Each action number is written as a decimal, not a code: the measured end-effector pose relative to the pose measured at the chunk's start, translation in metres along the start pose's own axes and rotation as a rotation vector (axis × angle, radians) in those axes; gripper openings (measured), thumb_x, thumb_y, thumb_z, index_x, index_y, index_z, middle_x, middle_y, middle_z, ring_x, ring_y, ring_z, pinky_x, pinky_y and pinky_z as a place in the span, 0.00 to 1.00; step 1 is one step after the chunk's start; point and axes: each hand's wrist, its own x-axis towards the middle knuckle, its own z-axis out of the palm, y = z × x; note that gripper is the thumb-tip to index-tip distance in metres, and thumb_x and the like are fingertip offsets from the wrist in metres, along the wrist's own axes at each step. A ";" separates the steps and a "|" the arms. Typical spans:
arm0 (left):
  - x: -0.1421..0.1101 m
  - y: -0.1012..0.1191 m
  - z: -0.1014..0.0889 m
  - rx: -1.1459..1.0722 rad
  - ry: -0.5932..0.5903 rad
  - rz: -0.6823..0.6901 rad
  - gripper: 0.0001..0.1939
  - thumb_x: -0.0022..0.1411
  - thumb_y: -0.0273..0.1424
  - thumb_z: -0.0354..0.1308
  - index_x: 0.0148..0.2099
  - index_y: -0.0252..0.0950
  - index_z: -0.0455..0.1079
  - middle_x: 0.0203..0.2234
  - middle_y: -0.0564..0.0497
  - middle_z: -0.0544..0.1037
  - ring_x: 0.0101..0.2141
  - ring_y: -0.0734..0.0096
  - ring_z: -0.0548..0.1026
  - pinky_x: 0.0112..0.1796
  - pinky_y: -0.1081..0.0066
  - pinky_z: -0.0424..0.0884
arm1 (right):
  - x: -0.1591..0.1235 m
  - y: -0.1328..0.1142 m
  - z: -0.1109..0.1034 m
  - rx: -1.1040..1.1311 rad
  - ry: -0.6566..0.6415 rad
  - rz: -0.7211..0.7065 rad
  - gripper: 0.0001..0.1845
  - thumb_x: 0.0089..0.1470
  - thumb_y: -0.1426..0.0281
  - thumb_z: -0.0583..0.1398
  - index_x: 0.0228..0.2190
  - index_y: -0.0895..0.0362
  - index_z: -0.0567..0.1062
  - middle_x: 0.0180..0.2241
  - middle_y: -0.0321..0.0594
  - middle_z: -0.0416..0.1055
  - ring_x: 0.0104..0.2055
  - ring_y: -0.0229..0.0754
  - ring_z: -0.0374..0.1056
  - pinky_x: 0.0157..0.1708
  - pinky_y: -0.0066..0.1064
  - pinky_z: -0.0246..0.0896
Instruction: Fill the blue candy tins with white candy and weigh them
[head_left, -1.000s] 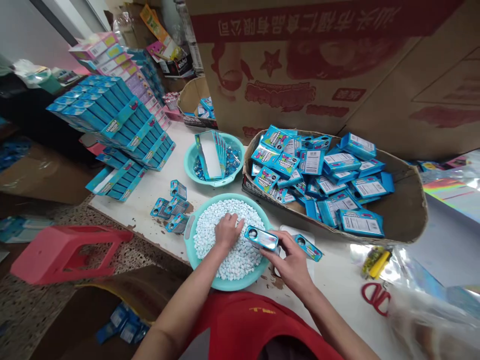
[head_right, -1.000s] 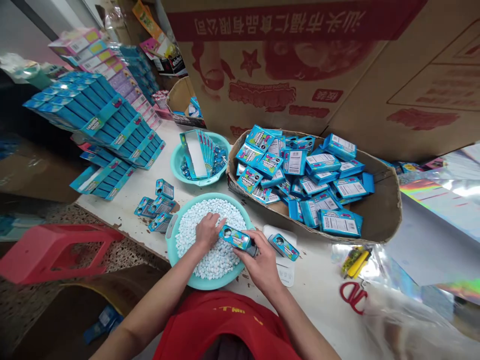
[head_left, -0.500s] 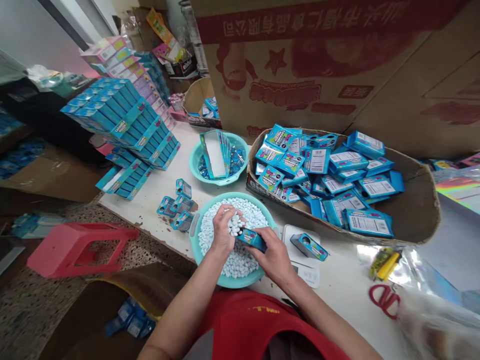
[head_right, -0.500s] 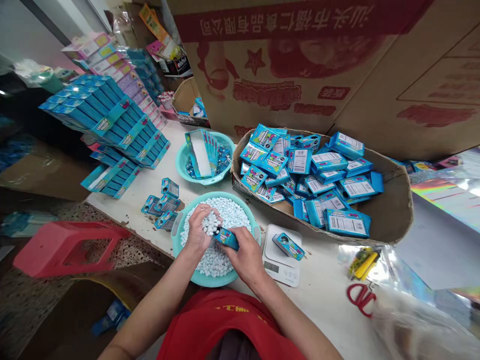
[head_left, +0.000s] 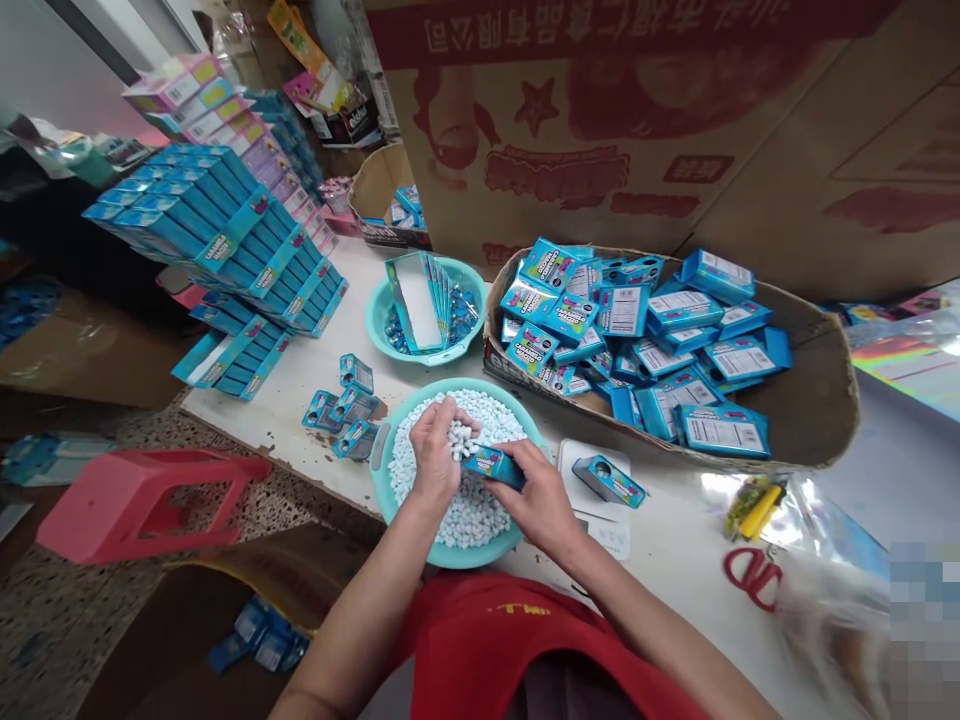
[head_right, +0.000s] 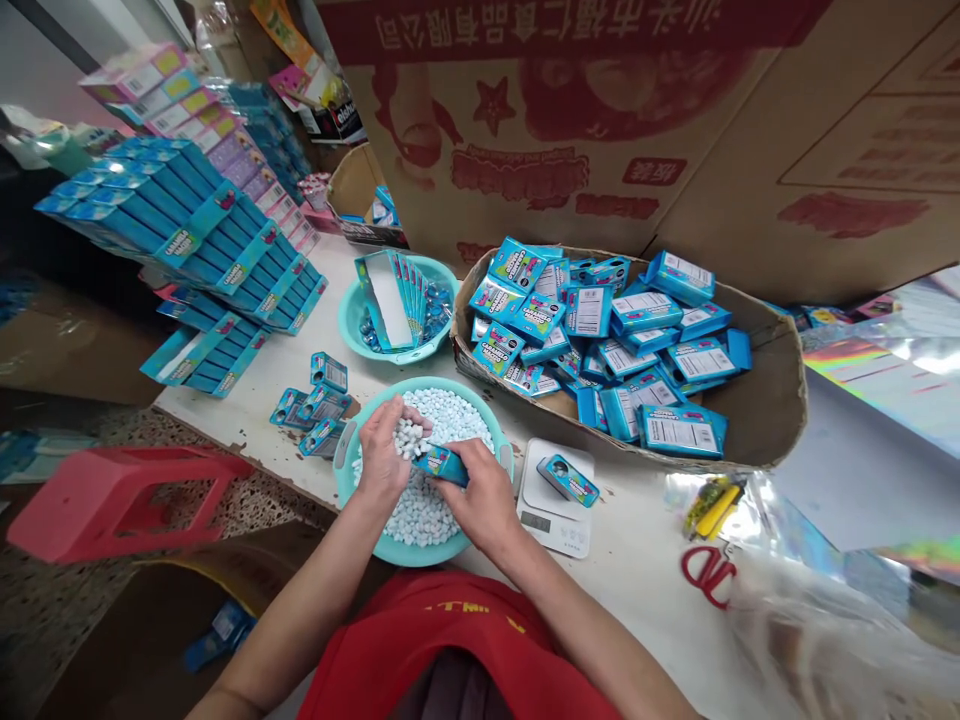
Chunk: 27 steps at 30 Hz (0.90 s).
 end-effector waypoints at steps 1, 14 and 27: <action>-0.001 0.000 0.001 0.006 0.009 0.009 0.17 0.52 0.40 0.61 0.23 0.34 0.62 0.17 0.56 0.67 0.19 0.76 0.70 0.23 0.74 0.65 | 0.000 -0.001 -0.001 0.005 -0.002 0.005 0.15 0.46 0.73 0.63 0.39 0.53 0.72 0.38 0.41 0.71 0.42 0.47 0.68 0.41 0.38 0.63; -0.010 0.001 0.012 0.019 0.084 0.009 0.15 0.53 0.40 0.62 0.28 0.34 0.64 0.21 0.56 0.69 0.21 0.77 0.70 0.25 0.74 0.66 | -0.002 -0.013 -0.009 0.024 0.042 0.005 0.16 0.47 0.75 0.61 0.40 0.53 0.71 0.38 0.40 0.70 0.42 0.46 0.67 0.42 0.37 0.62; -0.008 0.006 0.009 0.047 0.076 0.017 0.15 0.54 0.41 0.60 0.28 0.34 0.65 0.19 0.55 0.70 0.20 0.77 0.69 0.23 0.75 0.67 | 0.002 -0.009 -0.007 0.068 0.022 0.021 0.15 0.47 0.76 0.61 0.39 0.53 0.71 0.38 0.40 0.69 0.43 0.45 0.66 0.42 0.36 0.61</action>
